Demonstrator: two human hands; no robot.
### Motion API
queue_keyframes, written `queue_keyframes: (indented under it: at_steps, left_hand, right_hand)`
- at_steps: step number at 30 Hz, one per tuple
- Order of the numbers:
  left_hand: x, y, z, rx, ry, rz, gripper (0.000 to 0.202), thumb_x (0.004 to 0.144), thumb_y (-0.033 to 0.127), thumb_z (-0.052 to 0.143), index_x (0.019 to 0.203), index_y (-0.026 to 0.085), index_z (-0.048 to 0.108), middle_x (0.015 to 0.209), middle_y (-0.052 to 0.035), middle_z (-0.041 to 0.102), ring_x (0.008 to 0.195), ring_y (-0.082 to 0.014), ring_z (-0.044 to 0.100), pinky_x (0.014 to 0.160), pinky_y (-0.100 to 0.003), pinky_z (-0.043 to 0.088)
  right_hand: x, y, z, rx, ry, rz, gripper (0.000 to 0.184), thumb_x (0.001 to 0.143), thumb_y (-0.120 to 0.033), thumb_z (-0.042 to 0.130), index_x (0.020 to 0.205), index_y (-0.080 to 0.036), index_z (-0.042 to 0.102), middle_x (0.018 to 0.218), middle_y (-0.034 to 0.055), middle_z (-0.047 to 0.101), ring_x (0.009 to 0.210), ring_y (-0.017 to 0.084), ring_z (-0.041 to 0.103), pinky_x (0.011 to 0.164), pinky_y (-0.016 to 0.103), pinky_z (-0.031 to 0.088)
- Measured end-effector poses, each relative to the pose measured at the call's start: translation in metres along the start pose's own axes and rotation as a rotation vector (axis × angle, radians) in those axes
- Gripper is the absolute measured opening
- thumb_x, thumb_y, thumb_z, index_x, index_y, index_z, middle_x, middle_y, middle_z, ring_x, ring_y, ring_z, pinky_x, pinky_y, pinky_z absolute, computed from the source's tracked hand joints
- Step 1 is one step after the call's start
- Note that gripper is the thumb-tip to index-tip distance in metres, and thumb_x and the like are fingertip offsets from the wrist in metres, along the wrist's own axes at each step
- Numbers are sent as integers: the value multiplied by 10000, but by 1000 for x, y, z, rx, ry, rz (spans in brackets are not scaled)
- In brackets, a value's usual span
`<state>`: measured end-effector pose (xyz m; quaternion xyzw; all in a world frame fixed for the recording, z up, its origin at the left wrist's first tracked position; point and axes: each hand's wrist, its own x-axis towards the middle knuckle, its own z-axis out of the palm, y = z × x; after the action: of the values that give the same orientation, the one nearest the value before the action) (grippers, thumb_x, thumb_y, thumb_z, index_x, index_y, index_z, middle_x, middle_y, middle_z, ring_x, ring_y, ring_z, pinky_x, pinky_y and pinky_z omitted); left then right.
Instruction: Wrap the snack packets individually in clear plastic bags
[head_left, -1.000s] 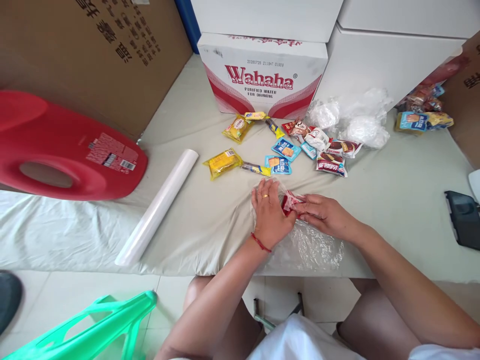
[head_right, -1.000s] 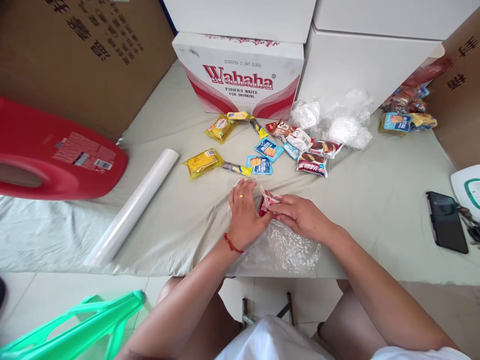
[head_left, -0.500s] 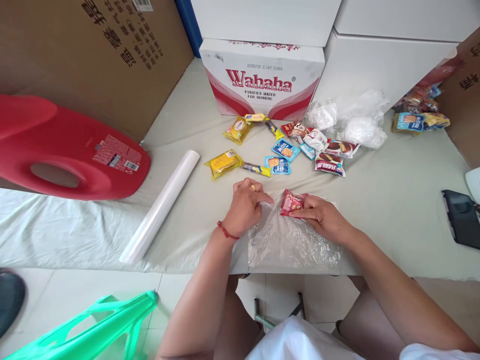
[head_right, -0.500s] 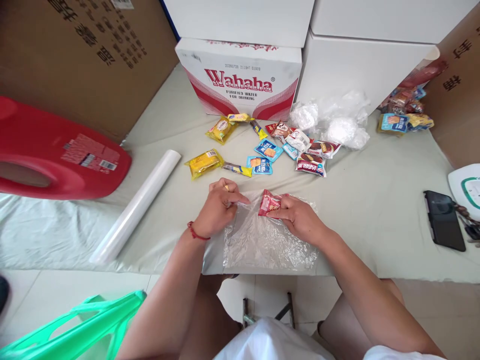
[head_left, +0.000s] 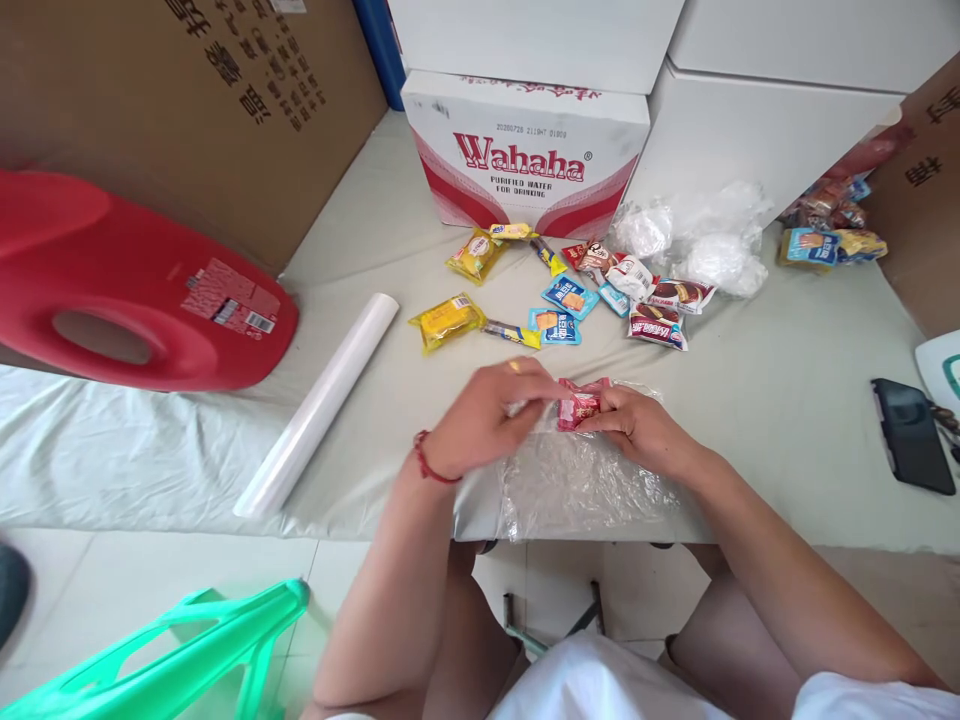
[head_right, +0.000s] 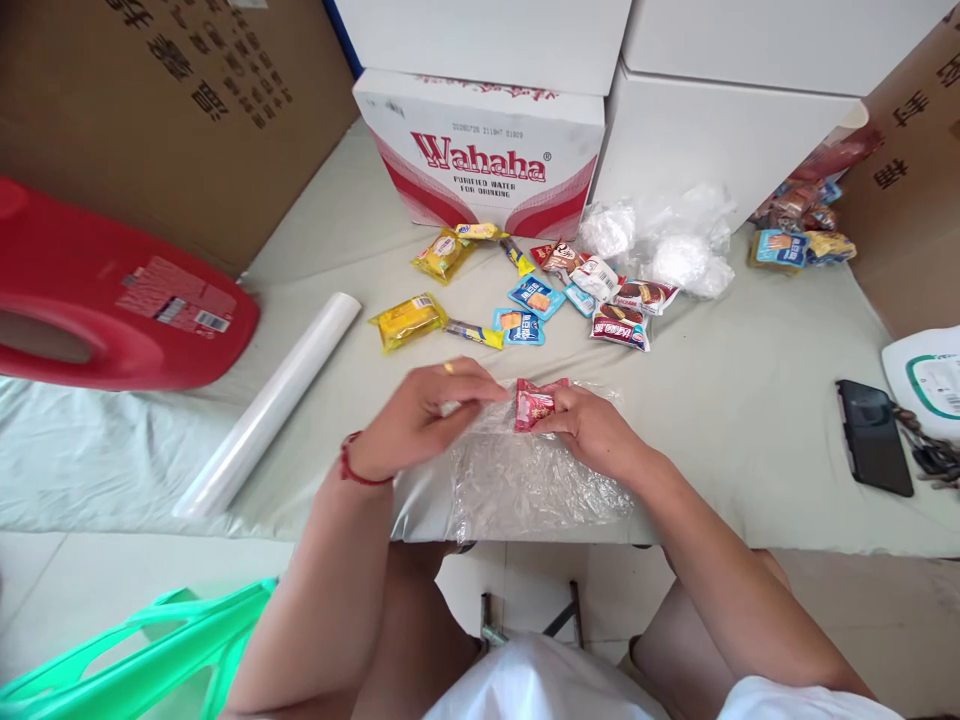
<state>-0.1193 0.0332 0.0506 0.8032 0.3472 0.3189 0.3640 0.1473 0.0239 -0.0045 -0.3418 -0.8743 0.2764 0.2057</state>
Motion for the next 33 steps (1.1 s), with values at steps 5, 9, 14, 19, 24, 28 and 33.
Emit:
queue_keyframes:
  at_steps: [5, 9, 14, 19, 24, 28, 33]
  left_hand:
    - [7, -3, 61, 304, -238, -202, 352, 968, 231, 520, 1276, 279, 684, 1110, -58, 758, 978, -238, 705, 815, -336, 535]
    - [6, -13, 78, 471, -193, -282, 436, 970, 333, 564, 1405, 307, 586, 1227, -56, 741, 1045, -266, 702, 825, -358, 545]
    - [9, -20, 80, 482, -97, -284, 381, 991, 287, 527, 1358, 312, 629, 1320, -36, 709, 1141, -243, 678, 898, -343, 539]
    - [11, -19, 85, 483, -130, -347, 397, 977, 244, 517, 1358, 261, 626, 1140, -61, 767, 995, -245, 719, 851, -350, 552]
    - [7, -18, 89, 483, -117, -289, 402, 986, 191, 464, 1320, 278, 669, 1112, -61, 758, 954, -223, 716, 800, -322, 543]
    - [6, -16, 86, 393, -115, -341, 395, 973, 191, 486, 1263, 314, 725, 1077, -38, 777, 948, -215, 723, 794, -318, 544]
    - [8, -11, 81, 341, -174, -351, 497, 906, 131, 510, 1308, 352, 702, 1116, -10, 792, 979, -228, 727, 791, -324, 549]
  right_hand:
    - [2, -6, -8, -5, -13, -3, 307, 989, -180, 534, 1086, -280, 808, 1060, 90, 706, 1041, 244, 643, 884, 419, 554]
    - [-10, -3, -11, -24, 4, 30, 346, 986, -172, 518, 1226, -275, 745, 1187, 118, 666, 1106, 259, 612, 922, 451, 553]
    - [-39, -12, -16, -56, 82, 50, 395, 985, -230, 570, 1361, -338, 623, 1478, 99, 511, 1317, 302, 504, 1061, 538, 484]
    - [-77, -22, -15, -74, -45, 35, 609, 940, -322, 680, 1507, -308, 458, 1513, 137, 463, 1384, 321, 442, 1103, 535, 469]
    - [-99, -12, 11, -140, 118, 99, 448, 968, -239, 614, 1403, -311, 538, 1400, 138, 557, 1282, 314, 540, 1032, 556, 508]
    - [-89, -16, 22, -162, 265, 59, 288, 955, -156, 607, 1181, -330, 649, 1276, 91, 623, 1184, 286, 575, 945, 504, 542]
    - [-46, -30, -9, -62, 284, 40, 211, 993, -194, 558, 1128, -309, 674, 1054, 76, 678, 1016, 246, 604, 869, 428, 525]
